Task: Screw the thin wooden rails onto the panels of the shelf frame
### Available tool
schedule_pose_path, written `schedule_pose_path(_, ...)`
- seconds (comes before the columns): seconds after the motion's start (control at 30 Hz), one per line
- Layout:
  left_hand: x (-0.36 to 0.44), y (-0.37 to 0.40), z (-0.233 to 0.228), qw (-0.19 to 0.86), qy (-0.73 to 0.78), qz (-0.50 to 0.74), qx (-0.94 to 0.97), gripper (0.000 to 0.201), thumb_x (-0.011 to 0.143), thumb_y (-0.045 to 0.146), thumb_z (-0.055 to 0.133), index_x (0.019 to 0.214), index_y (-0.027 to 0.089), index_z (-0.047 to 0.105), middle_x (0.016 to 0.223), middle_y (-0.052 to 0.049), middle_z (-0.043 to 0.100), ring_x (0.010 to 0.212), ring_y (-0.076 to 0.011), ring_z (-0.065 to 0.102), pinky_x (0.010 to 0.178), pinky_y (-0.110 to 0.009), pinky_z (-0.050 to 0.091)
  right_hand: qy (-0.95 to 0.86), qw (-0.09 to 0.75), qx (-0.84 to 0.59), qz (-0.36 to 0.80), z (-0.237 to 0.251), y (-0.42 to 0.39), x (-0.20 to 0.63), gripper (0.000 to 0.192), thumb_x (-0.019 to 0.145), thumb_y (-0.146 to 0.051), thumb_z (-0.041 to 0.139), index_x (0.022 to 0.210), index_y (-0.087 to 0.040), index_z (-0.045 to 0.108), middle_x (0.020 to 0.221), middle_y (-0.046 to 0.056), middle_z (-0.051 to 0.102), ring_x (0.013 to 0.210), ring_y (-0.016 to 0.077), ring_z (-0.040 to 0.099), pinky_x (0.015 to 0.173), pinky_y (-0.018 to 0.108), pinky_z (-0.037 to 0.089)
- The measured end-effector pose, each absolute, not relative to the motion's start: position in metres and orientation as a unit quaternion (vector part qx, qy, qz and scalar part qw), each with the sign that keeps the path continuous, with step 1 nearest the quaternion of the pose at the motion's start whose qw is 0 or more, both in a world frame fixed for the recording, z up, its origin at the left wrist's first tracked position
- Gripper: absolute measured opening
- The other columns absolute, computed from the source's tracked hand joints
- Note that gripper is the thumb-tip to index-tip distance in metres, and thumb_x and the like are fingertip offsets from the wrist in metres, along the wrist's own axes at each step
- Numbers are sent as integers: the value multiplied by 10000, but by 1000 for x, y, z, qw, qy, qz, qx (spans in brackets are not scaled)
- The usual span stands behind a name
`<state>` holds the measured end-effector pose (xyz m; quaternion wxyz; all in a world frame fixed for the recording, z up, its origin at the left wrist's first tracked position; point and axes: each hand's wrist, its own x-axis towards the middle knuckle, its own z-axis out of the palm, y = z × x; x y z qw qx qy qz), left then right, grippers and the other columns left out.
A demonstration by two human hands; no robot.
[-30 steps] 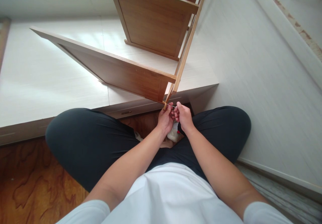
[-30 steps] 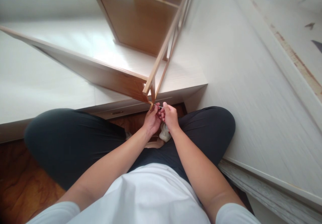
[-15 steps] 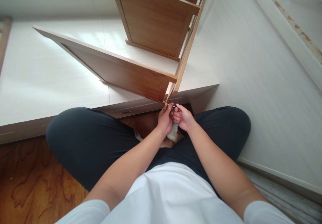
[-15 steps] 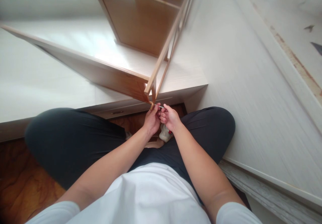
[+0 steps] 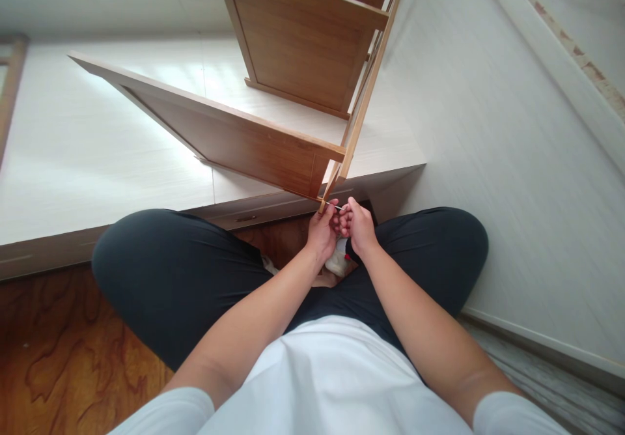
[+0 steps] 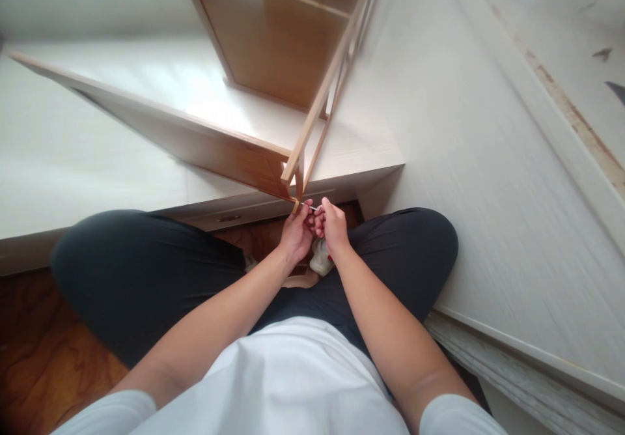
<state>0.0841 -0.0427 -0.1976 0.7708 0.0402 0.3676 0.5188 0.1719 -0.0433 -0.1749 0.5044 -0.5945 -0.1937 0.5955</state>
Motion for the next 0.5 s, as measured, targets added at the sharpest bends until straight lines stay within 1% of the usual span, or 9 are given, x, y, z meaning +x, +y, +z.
schedule_pose_path(0.2, 85, -44, -198, 771, 353, 530, 31, 373, 749, 375, 868, 1023, 190, 694, 711, 34, 617, 534, -75, 523, 487, -206, 408, -278, 504, -603, 552, -177, -46, 171, 399, 877, -589, 629, 749, -214, 580, 480, -41, 551, 354, 73, 433, 321, 168, 294)
schedule_pose_path(0.5, 85, -42, -197, 769, 359, 527, 27, 345, 773, 366, 850, 1031, 200, 692, 774, 24, 648, 559, -77, 530, 508, -214, 407, -277, 515, -599, 548, -176, -49, 171, 340, 841, -521, 705, 742, -222, 578, 491, -57, 547, 370, 65, 423, 329, 158, 288)
